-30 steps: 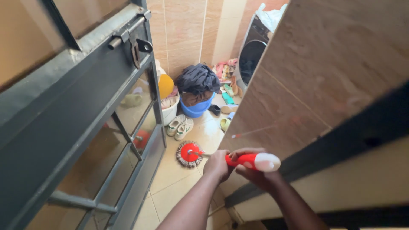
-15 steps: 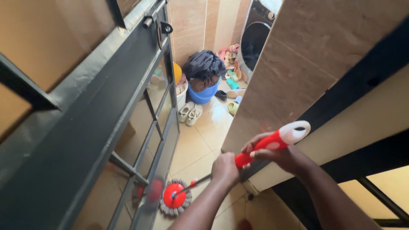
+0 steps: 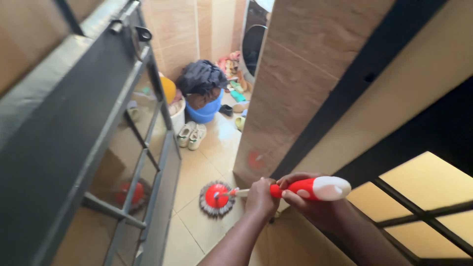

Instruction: Mopping the floor in a hallway and living room area using a spin mop.

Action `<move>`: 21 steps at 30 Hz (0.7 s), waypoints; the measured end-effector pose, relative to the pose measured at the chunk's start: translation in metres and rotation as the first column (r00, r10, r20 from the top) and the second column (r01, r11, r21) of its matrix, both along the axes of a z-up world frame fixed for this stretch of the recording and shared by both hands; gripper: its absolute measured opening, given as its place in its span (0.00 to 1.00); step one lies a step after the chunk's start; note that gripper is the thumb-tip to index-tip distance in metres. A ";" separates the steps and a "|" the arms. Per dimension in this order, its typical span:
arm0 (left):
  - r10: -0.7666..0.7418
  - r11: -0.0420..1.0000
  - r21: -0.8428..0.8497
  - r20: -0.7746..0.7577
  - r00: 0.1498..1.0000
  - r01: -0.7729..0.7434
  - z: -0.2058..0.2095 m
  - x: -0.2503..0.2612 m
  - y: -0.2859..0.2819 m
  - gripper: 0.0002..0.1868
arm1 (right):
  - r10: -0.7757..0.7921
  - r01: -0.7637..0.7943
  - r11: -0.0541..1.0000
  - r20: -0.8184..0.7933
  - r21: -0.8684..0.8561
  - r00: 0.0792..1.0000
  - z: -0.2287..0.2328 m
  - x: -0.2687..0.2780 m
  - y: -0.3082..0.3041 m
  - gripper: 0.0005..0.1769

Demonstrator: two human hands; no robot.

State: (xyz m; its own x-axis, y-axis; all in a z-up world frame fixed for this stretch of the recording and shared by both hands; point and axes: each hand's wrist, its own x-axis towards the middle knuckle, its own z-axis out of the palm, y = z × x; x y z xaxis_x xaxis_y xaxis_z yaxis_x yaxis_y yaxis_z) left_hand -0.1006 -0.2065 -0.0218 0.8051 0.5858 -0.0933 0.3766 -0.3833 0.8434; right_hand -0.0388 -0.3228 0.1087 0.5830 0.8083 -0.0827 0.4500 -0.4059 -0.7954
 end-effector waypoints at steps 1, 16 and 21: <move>-0.014 1.000 -0.006 0.002 1.000 0.014 -0.007 0.007 -0.007 0.08 | -0.014 0.014 1.000 0.002 -0.006 1.000 0.011 -0.003 -0.003 0.10; -0.294 0.956 -0.050 -0.102 0.950 0.290 0.050 0.006 -0.041 0.21 | -0.203 0.286 0.938 -0.357 0.198 0.912 -0.001 0.048 -0.072 0.07; -0.329 0.944 -0.077 -0.247 0.912 0.320 0.055 -0.019 -0.026 0.22 | -0.106 0.215 0.960 -0.473 0.182 0.875 -0.002 0.038 -0.056 0.09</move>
State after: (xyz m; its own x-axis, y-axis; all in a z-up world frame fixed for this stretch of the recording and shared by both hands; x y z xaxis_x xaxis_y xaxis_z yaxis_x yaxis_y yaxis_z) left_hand -0.1196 -0.2326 0.0330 0.8971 0.2894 -0.3339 0.4387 -0.4930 0.7513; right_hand -0.0005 -0.3787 0.1070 0.6476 0.7353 -0.1997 -0.0389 -0.2298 -0.9725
